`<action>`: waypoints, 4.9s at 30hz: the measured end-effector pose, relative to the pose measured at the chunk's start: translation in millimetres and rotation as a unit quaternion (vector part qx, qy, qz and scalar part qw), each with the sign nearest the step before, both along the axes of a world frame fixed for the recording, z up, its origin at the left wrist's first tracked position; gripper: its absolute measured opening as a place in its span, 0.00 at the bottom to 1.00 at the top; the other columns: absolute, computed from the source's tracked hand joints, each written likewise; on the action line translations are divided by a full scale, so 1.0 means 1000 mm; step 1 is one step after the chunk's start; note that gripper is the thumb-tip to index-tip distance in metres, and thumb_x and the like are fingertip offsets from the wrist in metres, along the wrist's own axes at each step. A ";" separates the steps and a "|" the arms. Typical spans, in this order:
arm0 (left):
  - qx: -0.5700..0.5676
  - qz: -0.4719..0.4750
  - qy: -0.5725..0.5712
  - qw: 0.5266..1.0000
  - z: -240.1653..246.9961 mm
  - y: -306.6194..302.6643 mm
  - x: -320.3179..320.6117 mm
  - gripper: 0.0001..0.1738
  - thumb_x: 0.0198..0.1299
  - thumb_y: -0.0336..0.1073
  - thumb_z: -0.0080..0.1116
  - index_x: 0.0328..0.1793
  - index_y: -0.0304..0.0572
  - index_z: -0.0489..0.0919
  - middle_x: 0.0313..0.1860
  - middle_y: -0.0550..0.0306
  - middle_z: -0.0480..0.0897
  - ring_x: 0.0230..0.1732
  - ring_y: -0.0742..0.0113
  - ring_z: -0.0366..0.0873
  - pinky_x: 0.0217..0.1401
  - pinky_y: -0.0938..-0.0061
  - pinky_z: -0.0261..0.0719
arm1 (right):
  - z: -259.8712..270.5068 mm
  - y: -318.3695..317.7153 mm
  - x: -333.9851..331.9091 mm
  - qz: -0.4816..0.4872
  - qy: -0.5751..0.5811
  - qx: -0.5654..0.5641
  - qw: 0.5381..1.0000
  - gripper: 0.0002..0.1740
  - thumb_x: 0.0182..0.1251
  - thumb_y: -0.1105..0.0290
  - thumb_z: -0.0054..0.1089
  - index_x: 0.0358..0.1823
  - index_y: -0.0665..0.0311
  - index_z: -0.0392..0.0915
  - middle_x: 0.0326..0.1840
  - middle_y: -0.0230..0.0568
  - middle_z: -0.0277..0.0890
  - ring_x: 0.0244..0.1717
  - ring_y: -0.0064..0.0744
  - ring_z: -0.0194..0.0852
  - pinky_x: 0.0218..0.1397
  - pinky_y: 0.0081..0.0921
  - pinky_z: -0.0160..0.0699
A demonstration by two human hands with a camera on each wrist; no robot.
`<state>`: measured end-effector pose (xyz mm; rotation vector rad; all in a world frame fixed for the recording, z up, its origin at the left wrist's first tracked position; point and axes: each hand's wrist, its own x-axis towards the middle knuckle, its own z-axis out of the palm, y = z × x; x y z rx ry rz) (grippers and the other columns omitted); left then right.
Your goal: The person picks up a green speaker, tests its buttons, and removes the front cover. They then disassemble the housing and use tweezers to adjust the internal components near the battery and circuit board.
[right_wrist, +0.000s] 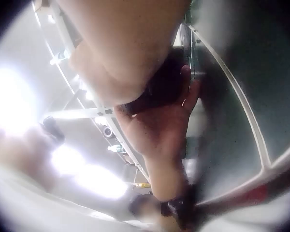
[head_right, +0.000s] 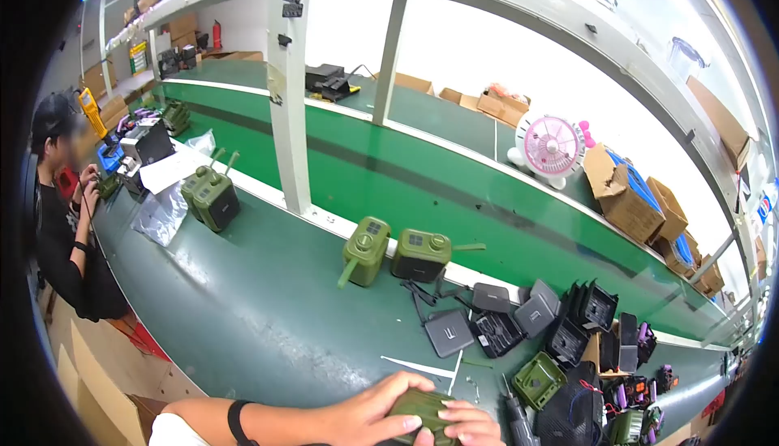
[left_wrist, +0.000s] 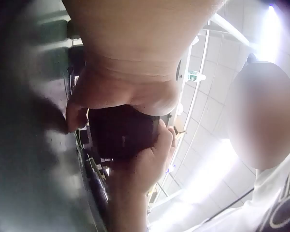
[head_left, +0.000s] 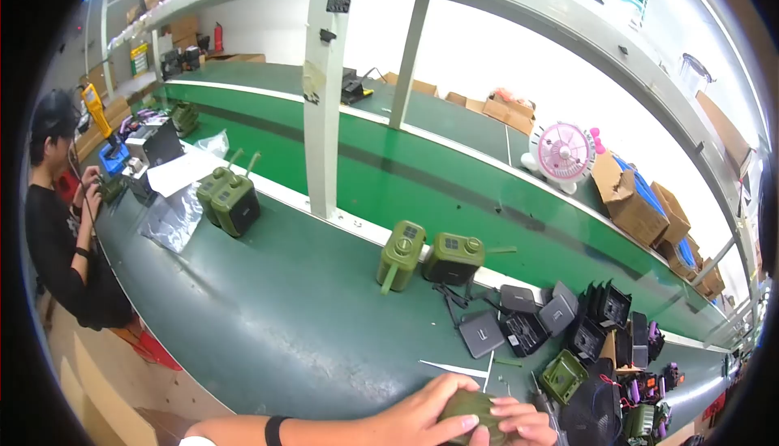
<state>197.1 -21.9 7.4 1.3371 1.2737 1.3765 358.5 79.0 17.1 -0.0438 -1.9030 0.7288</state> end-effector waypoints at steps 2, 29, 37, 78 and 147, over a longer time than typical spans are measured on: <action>0.054 0.012 0.029 0.998 0.003 -0.002 0.002 0.31 0.68 0.38 0.61 0.72 0.34 0.63 0.59 0.40 0.73 0.64 0.52 0.73 0.71 0.60 0.70 | -0.003 0.001 0.002 0.004 -0.002 0.001 1.000 0.33 0.61 0.77 0.75 0.60 0.57 0.59 0.47 0.44 0.68 0.44 0.45 0.80 0.54 0.51 0.87; -0.075 -0.036 -0.573 0.815 -0.023 0.013 -0.032 0.20 0.71 0.48 0.52 0.63 0.53 0.65 0.80 0.41 0.64 0.78 0.43 0.66 0.77 0.41 0.67 | -0.023 0.013 0.007 -0.007 -0.165 -0.175 0.971 0.31 0.59 0.74 0.73 0.63 0.74 0.71 0.64 0.57 0.66 0.64 0.51 0.68 0.73 0.43 0.63; -0.040 -0.077 -0.613 0.785 -0.020 0.012 -0.034 0.18 0.76 0.48 0.48 0.64 0.51 0.62 0.74 0.43 0.70 0.72 0.46 0.73 0.70 0.39 0.75 | -0.025 0.012 0.001 -0.016 -0.160 -0.231 0.960 0.37 0.61 0.71 0.75 0.69 0.72 0.66 0.68 0.55 0.65 0.71 0.47 0.66 0.74 0.41 0.65; -0.089 -0.070 -0.361 0.926 -0.006 0.007 -0.015 0.28 0.66 0.48 0.56 0.62 0.43 0.58 0.75 0.34 0.61 0.75 0.47 0.66 0.78 0.51 0.68 | -0.027 0.026 -0.002 -0.014 -0.164 -0.066 0.984 0.47 0.37 0.59 0.92 0.60 0.65 0.74 0.58 0.48 0.81 0.58 0.46 0.80 0.64 0.44 0.76; 0.207 0.018 0.125 0.970 -0.015 0.014 -0.011 0.50 0.43 0.41 0.90 0.69 0.52 0.66 0.59 0.35 0.72 0.55 0.46 0.80 0.49 0.60 0.84 | -0.035 0.012 0.015 0.196 -0.108 -0.414 0.882 0.48 0.67 0.54 0.72 0.76 0.74 0.55 0.56 0.46 0.78 0.55 0.34 0.79 0.59 0.32 0.76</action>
